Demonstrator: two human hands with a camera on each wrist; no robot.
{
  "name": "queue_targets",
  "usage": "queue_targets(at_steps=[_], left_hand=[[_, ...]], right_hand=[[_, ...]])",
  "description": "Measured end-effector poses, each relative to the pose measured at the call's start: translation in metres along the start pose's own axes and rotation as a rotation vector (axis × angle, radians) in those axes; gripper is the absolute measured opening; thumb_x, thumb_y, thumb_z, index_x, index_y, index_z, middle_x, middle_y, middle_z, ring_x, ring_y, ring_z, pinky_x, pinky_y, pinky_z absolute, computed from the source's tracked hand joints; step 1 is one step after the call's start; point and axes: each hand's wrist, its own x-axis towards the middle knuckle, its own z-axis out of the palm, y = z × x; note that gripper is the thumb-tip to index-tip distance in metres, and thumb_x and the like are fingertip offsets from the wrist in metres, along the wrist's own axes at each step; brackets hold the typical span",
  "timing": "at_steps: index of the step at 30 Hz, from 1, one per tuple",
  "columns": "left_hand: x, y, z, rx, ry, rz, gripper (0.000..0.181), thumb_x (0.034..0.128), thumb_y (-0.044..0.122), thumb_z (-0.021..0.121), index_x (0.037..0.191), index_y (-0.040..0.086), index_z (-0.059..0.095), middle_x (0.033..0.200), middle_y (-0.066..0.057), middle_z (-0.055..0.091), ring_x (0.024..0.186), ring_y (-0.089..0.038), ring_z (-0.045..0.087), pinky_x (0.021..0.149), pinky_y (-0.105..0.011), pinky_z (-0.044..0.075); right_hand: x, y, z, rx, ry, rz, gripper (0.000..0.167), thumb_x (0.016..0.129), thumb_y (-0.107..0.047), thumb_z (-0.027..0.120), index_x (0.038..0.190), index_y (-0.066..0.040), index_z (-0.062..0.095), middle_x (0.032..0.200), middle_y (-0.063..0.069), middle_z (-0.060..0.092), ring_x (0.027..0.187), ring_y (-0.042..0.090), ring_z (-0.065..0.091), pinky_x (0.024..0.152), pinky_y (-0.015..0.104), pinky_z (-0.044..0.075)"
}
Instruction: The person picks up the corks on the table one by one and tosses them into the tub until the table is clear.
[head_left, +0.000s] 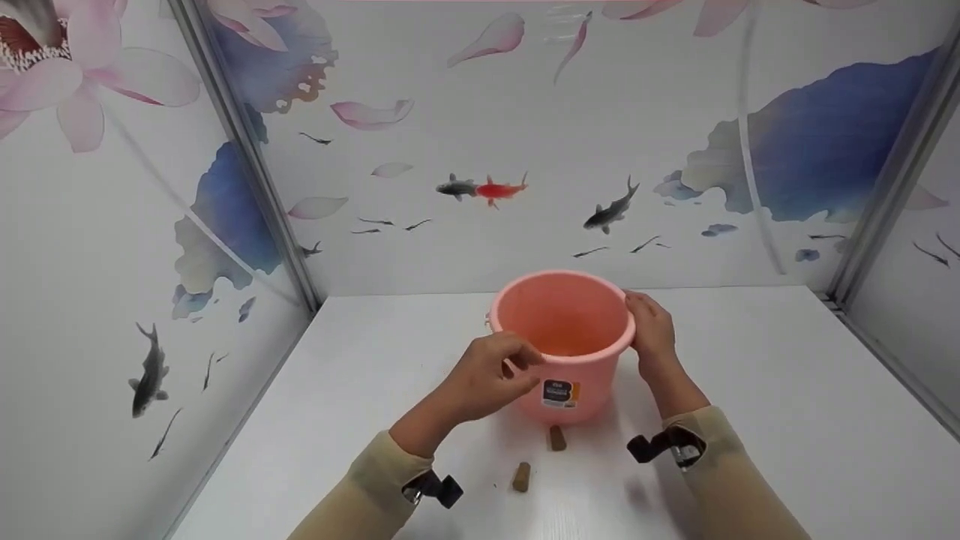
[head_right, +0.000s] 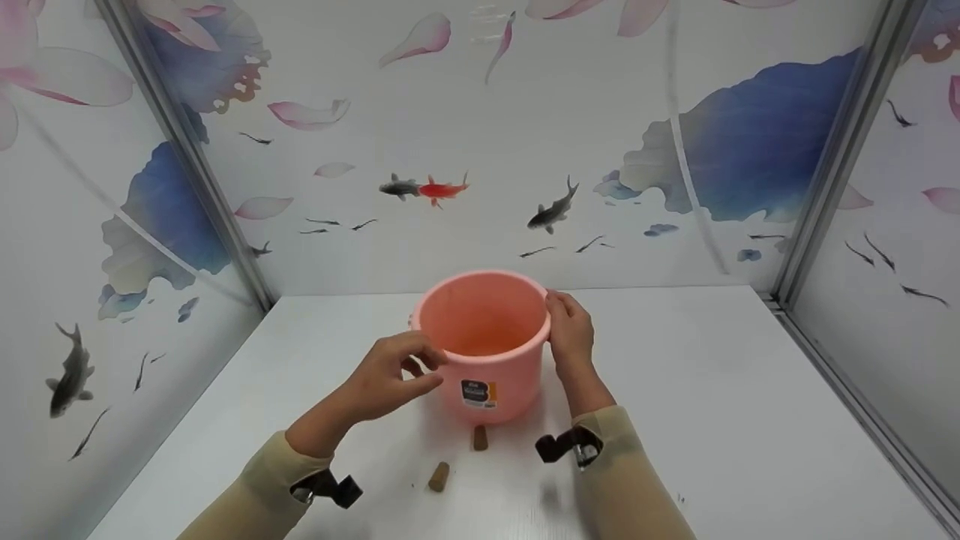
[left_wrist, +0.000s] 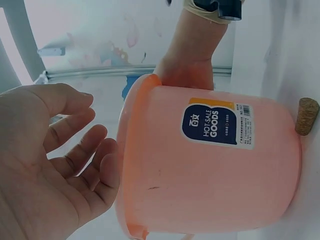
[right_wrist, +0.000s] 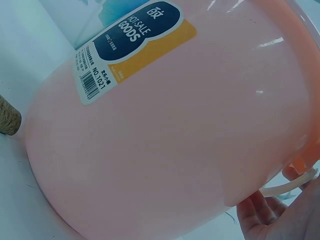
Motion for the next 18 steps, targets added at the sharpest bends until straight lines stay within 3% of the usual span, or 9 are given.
queue_targets(at_steps=[4, 8, 15, 18], left_hand=[[-0.011, -0.007, 0.008, -0.02, -0.03, 0.008, 0.014, 0.0991, 0.014, 0.07, 0.112, 0.01, 0.075, 0.107, -0.004, 0.072, 0.095, -0.013, 0.063, 0.082, -0.032, 0.062], [-0.021, -0.016, 0.017, -0.051, -0.076, -0.001, 0.013, 0.0984, 0.011, 0.07, 0.111, 0.007, 0.074, 0.107, -0.007, 0.072, 0.095, -0.014, 0.065, 0.082, -0.028, 0.061], [-0.032, -0.025, 0.027, -0.054, -0.113, -0.088, 0.012, 0.0962, 0.012, 0.073, 0.108, 0.01, 0.074, 0.107, -0.005, 0.074, 0.096, -0.017, 0.066, 0.086, -0.039, 0.064], [-0.035, -0.029, 0.032, -0.038, -0.13, -0.12, 0.012, 0.095, 0.011, 0.075, 0.107, 0.013, 0.075, 0.107, -0.004, 0.074, 0.095, -0.012, 0.064, 0.086, -0.035, 0.063]], right_hand=[[0.002, 0.001, 0.001, 0.005, 0.003, 0.005, 0.047, 0.111, -0.043, 0.047, 0.14, -0.011, 0.066, 0.119, -0.002, 0.071, 0.1, 0.011, 0.068, 0.084, 0.026, 0.06], [0.001, 0.001, 0.001, 0.001, 0.004, 0.007, 0.048, 0.111, -0.042, 0.047, 0.141, -0.01, 0.066, 0.115, -0.005, 0.071, 0.097, 0.008, 0.067, 0.081, 0.024, 0.06], [-0.001, -0.001, -0.001, -0.001, -0.003, -0.008, 0.049, 0.111, -0.041, 0.047, 0.142, -0.008, 0.065, 0.11, -0.006, 0.074, 0.093, 0.008, 0.069, 0.079, 0.024, 0.06], [-0.001, -0.002, -0.002, -0.003, -0.005, -0.012, 0.049, 0.111, -0.041, 0.047, 0.142, -0.008, 0.065, 0.112, -0.003, 0.074, 0.093, 0.009, 0.069, 0.079, 0.024, 0.06]])
